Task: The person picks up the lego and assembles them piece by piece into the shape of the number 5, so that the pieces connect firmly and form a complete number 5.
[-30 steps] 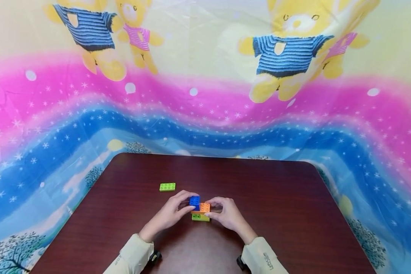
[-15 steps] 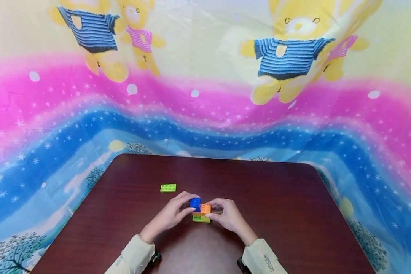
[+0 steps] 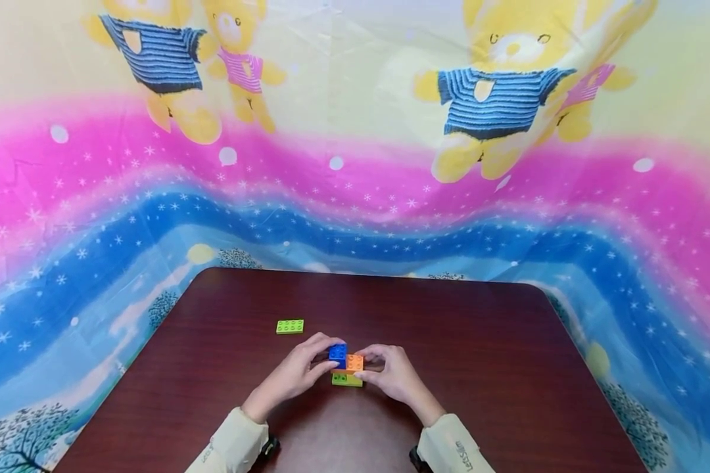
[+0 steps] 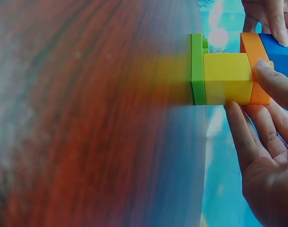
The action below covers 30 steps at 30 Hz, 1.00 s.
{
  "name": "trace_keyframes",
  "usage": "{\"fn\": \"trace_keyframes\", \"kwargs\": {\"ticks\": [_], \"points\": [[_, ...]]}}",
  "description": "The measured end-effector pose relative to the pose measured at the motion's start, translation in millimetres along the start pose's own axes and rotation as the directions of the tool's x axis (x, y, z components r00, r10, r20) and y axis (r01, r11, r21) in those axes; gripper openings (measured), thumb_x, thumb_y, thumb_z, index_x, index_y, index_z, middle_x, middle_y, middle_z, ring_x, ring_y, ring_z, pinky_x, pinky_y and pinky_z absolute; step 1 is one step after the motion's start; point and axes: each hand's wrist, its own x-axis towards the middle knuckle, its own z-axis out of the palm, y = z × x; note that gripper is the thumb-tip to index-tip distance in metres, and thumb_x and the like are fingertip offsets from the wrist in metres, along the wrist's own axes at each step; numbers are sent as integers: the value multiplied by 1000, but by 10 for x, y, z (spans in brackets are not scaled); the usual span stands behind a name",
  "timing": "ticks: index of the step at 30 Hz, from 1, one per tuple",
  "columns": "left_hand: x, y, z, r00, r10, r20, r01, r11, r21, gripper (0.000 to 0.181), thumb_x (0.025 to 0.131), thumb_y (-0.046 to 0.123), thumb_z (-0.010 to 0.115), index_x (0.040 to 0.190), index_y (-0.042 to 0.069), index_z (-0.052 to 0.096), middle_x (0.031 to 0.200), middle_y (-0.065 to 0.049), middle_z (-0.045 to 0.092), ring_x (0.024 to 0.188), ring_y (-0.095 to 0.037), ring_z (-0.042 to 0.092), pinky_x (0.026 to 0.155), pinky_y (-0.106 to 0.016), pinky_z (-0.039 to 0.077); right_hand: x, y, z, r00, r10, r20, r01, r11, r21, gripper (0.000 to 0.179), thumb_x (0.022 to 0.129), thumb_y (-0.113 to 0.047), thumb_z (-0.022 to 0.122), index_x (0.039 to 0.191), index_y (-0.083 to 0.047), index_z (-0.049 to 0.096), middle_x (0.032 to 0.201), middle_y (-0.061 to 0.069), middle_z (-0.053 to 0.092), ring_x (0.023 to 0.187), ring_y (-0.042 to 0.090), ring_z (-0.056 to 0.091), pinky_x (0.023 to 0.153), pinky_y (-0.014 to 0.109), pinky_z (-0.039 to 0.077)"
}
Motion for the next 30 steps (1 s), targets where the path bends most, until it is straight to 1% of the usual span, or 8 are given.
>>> {"fn": "trace_keyframes", "kwargs": {"ticks": [2, 7, 10, 16, 18, 20, 25, 30], "points": [[-1, -9, 9, 1000, -4, 0, 4, 1000, -15, 36, 105, 26, 61, 140, 20, 60, 118, 6, 60, 107, -7, 64, 99, -32, 57, -3, 3, 1, 1000, 1, 1, -1, 1000, 0, 36, 86, -30, 86, 119, -19, 76, 112, -1, 76, 98, 17, 71, 86, 31, 62], [18, -36, 24, 1000, -16, 5, 16, 996, -86, 33, 104, 28, 62, 137, 26, 60, 119, 6, 60, 113, -10, 65, 101, -37, 56, -11, 5, 1, 1000, -3, -7, 3, 1000, 0, 36, 86, -30, 86, 119, -19, 76, 112, -1, 76, 98, 17, 71, 85, 31, 62], [28, -56, 31, 1000, -19, 8, 20, 992, -125, 33, 104, 28, 62, 137, 26, 60, 120, 5, 60, 114, -11, 65, 102, -39, 56, -12, 5, -1, 1000, -5, -8, 5, 1000, -1, 36, 86, -29, 86, 119, -20, 76, 112, -1, 76, 98, 18, 71, 85, 31, 62], [37, -89, 41, 1000, -30, 9, 31, 982, -184, 33, 103, 27, 64, 136, 24, 60, 122, 4, 61, 116, -13, 65, 105, -38, 54, -5, 3, 0, 1000, -13, -13, 13, 1000, 4, 35, 85, -29, 86, 118, -20, 76, 112, -1, 76, 99, 18, 72, 84, 31, 62], [38, -103, 47, 999, -34, 9, 36, 980, -196, 32, 103, 26, 65, 135, 23, 60, 122, 4, 61, 117, -14, 66, 105, -38, 54, -5, 3, 2, 1000, -11, -14, 11, 1000, 3, 35, 85, -29, 86, 118, -21, 76, 112, -1, 76, 99, 18, 72, 84, 31, 62], [39, -112, 50, 999, -52, 12, 53, 977, -207, 32, 103, 27, 66, 134, 24, 61, 121, 4, 61, 117, -14, 66, 105, -36, 54, -5, 3, 5, 1000, -7, -12, 7, 1000, 1, 35, 85, -29, 86, 118, -21, 76, 112, -1, 76, 99, 18, 72, 85, 31, 62], [42, -110, 45, 996, -87, 11, 88, 974, -208, 33, 101, 28, 69, 132, 24, 63, 119, 5, 63, 116, -13, 66, 103, -34, 55, 0, -3, 8, 1000, 4, -12, -4, 1000, -7, 36, 85, -29, 86, 119, -21, 76, 112, -1, 76, 99, 18, 71, 85, 31, 62], [37, -108, 43, 995, -99, 8, 99, 975, -198, 33, 100, 28, 70, 132, 22, 64, 119, 5, 64, 114, -12, 67, 102, -32, 55, -1, -11, 10, 1000, 10, -14, -10, 1000, -14, 36, 86, -28, 86, 119, -20, 76, 113, 0, 76, 100, 18, 71, 86, 31, 62]]}}
